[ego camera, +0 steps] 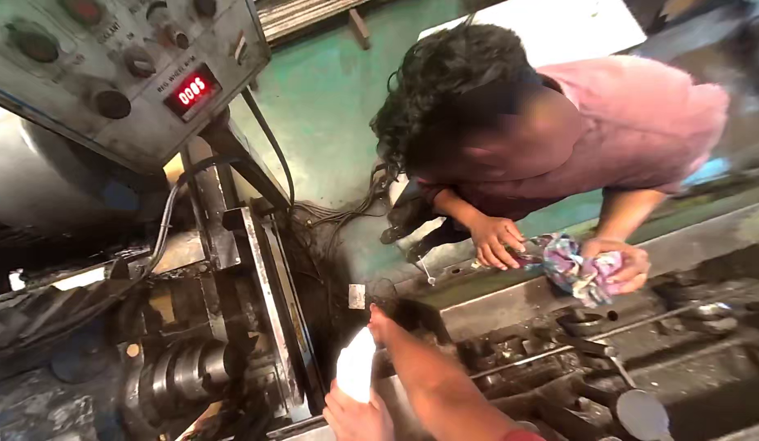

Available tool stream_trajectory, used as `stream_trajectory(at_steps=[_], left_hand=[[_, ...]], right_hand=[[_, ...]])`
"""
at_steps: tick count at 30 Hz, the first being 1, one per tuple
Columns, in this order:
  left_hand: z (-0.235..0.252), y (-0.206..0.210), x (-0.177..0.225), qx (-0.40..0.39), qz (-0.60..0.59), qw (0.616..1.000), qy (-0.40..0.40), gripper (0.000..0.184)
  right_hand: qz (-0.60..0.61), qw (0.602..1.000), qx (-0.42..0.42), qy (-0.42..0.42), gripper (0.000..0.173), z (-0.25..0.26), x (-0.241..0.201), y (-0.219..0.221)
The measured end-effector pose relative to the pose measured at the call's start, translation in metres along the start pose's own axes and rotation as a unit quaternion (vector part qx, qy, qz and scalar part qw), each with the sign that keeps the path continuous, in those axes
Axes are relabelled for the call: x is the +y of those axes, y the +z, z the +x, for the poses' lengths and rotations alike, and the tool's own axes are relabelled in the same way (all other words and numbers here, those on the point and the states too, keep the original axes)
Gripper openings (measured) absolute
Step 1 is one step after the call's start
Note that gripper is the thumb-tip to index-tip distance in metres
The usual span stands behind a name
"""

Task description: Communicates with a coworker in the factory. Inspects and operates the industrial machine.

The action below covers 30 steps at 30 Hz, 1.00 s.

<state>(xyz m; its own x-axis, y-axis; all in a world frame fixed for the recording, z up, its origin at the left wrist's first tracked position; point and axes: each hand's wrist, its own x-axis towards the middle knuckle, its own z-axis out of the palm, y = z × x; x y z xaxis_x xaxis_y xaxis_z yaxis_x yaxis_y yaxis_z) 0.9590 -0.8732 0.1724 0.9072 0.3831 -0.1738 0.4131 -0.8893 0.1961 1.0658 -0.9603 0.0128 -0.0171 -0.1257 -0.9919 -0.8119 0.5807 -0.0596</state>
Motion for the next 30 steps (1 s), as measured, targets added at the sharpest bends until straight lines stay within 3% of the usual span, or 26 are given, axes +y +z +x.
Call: stream_trajectory(at_steps=[13,16,21,25,30], left_hand=[[0.002,-0.001,0.004,-0.017,0.001,1.0,-0.003,0.053],[0.001,0.0,0.003,-0.026,0.013,1.0,-0.012,0.054],[0.006,-0.016,0.013,-0.12,0.017,0.989,-0.086,0.057],[0.004,-0.007,0.009,-0.074,0.015,0.996,-0.051,0.054],[0.003,-0.003,0.005,-0.062,0.014,0.997,-0.032,0.057]], right_hand=[[0.049,0.999,0.006,0.01,0.065,0.025,-0.007,-0.015],[0.045,0.998,-0.034,-0.005,0.069,0.011,-0.006,0.009],[0.083,0.987,-0.134,-0.019,0.072,-0.016,-0.009,0.058],[0.047,0.993,-0.099,-0.047,0.072,-0.029,-0.064,0.056],[-0.087,0.973,0.018,-0.213,0.064,-0.047,-0.17,0.012]])
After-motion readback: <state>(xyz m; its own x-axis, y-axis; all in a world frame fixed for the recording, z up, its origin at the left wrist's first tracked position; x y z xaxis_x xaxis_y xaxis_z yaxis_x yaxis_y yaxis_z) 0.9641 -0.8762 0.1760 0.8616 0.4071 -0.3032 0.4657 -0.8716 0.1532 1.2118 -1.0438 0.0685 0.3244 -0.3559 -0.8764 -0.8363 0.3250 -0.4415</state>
